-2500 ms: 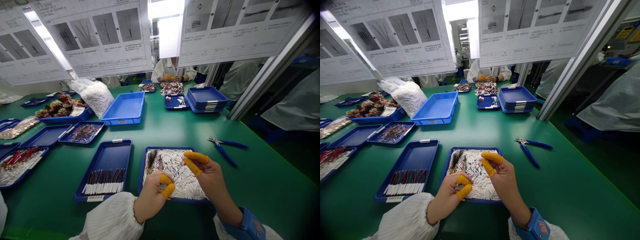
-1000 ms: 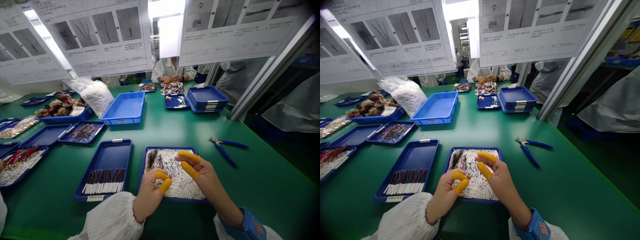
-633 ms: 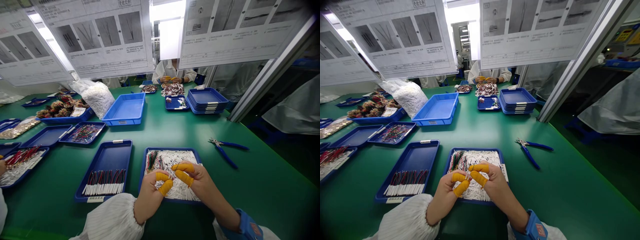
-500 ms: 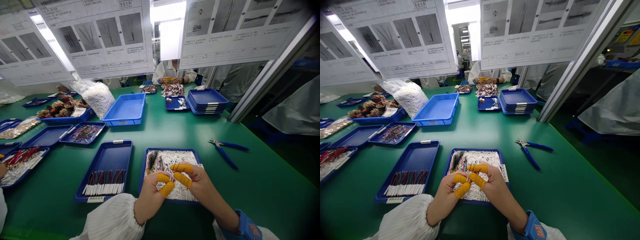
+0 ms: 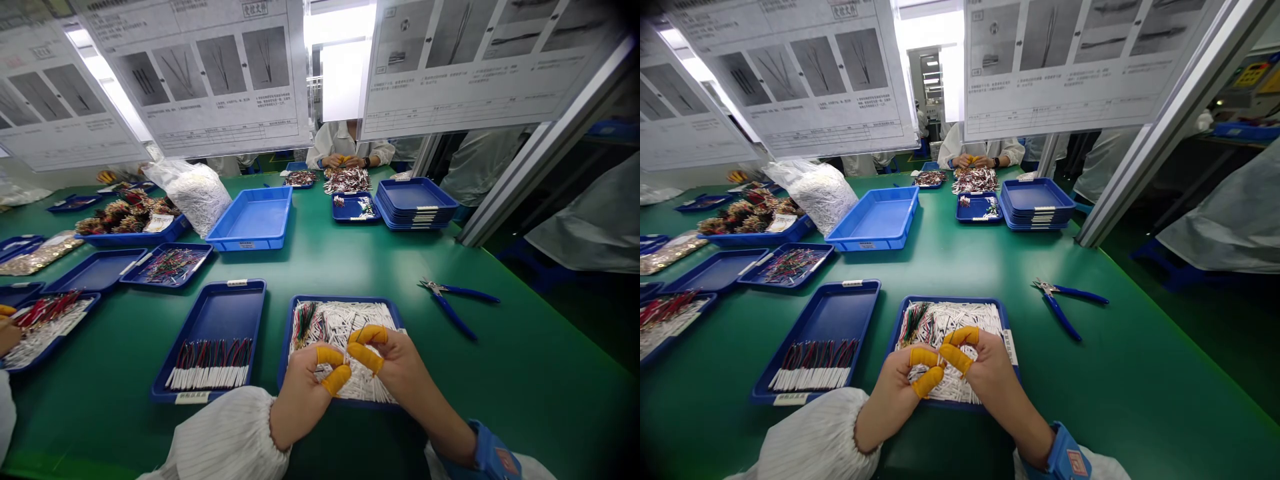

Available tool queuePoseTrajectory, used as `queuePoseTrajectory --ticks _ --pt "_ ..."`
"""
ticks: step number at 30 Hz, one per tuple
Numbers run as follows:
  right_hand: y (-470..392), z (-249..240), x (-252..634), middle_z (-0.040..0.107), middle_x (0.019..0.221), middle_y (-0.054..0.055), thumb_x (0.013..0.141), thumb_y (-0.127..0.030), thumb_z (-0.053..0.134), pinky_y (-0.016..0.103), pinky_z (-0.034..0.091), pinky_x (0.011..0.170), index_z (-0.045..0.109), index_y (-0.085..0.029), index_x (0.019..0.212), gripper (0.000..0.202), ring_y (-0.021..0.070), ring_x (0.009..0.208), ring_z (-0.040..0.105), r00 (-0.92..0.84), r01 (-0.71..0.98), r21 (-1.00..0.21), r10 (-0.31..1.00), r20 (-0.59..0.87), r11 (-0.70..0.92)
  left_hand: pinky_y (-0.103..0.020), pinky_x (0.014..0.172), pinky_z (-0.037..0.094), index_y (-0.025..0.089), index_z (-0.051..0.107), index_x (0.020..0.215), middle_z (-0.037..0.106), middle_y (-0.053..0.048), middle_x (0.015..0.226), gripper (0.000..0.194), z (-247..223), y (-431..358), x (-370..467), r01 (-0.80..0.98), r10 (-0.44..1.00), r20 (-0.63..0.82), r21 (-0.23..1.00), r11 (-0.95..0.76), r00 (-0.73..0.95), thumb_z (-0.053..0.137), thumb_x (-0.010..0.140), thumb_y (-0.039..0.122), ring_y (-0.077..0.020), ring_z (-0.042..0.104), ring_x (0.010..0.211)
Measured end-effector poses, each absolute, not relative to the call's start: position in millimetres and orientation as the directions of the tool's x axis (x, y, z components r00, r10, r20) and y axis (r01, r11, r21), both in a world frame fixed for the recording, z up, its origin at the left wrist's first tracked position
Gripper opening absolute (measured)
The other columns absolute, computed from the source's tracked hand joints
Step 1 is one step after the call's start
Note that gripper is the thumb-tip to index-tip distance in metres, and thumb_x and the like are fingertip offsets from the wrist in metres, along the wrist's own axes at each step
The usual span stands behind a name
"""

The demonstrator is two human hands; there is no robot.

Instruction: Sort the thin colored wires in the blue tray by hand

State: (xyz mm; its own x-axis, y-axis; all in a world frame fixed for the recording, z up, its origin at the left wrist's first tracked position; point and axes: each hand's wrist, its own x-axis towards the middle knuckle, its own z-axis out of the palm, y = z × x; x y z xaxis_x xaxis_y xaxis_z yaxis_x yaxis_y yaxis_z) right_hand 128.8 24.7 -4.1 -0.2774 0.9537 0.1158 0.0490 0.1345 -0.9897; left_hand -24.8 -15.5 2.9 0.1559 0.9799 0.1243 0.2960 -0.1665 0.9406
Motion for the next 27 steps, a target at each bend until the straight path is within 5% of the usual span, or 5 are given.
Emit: queuePoseTrajectory --ticks 12,20,27 --pt "22 2 128 0.063 0.067 0.003 0.071 -0.032 0.062 0.029 0.048 0.062 0.063 -0.018 0.069 0.014 0.0167 0.064 0.058 -0.331 0.088 -0.991 0.941 0.067 0.102 -0.024 0.062 0.045 0.014 0.062 0.066 0.063 -0.003 0.070 0.007 6 -15 -25 0.326 0.982 0.143 0.929 -0.176 0.121 0.061 0.073 0.017 -0.0149 0.057 0.065" --pt "21 1 128 0.058 0.063 0.001 0.074 -0.025 0.058 0.027 0.045 0.056 0.062 -0.018 0.062 0.014 0.0151 0.059 0.054 -0.352 0.224 -0.936 0.918 0.182 0.272 -0.023 0.060 0.044 0.014 0.061 0.065 0.062 -0.002 0.069 0.007 2 -14 -25 0.331 0.981 0.141 0.927 -0.179 0.134 0.062 0.072 0.017 -0.0139 0.056 0.063" --pt "20 6 125 0.062 0.066 0.003 0.072 -0.029 0.059 0.030 0.046 0.059 0.062 -0.018 0.066 0.013 0.0174 0.062 0.057 -0.357 0.251 -0.931 0.919 0.165 0.265 -0.024 0.059 0.043 0.014 0.059 0.063 0.061 -0.002 0.066 0.012 2 -17 -25 0.376 0.979 0.142 0.908 -0.186 0.144 0.063 0.072 0.021 -0.0141 0.055 0.061"
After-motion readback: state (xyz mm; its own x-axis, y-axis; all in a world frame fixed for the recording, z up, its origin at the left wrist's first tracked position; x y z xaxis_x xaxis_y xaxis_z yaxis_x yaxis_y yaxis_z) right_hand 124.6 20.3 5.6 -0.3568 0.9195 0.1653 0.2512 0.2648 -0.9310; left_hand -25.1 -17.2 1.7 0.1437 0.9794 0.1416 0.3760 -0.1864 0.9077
